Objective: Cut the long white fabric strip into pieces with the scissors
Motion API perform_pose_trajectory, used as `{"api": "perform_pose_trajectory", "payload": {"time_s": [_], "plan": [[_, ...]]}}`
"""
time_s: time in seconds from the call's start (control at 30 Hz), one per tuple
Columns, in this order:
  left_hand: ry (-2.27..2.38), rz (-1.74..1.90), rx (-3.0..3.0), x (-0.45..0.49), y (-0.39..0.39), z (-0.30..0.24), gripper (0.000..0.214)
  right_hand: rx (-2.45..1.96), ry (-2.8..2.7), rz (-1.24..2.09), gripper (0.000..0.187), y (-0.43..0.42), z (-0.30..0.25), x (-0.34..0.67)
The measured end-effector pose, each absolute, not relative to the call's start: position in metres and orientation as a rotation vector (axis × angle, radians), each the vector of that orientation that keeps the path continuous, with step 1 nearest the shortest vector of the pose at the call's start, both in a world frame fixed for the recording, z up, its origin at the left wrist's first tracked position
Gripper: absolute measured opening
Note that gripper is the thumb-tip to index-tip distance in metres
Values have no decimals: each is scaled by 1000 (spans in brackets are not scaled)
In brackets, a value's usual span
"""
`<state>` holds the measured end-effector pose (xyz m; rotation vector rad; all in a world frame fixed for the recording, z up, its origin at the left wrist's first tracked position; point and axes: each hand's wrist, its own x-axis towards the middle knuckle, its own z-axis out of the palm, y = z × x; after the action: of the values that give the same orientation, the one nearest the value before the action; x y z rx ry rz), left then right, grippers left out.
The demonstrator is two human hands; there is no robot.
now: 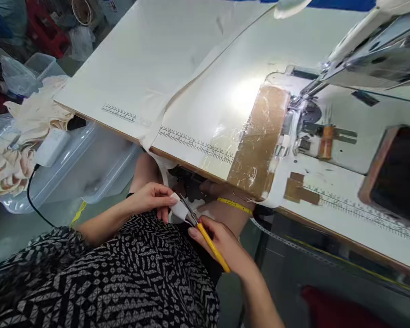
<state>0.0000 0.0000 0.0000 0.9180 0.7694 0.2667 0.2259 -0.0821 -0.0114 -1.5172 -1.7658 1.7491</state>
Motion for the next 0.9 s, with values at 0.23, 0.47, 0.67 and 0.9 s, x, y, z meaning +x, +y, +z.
{"api": "perform_pose_trajectory", "payload": {"time_s": [0.23,0.47,0.67,0.9], "plan": [[842,268,842,-3,5,0,46,-1556,-1862,1720,45,-70,-7,224],[830,288,837,-4,4,-3,43,-1786,-2064,1388,44,-75,-4,221],[842,291,833,-4,4,-2,45,-1844,-2134,1148,46,-80,-5,218],[837,281,864,-5,1,-5,45,-1830,-2177,1071,46,-77,-1,215]]}}
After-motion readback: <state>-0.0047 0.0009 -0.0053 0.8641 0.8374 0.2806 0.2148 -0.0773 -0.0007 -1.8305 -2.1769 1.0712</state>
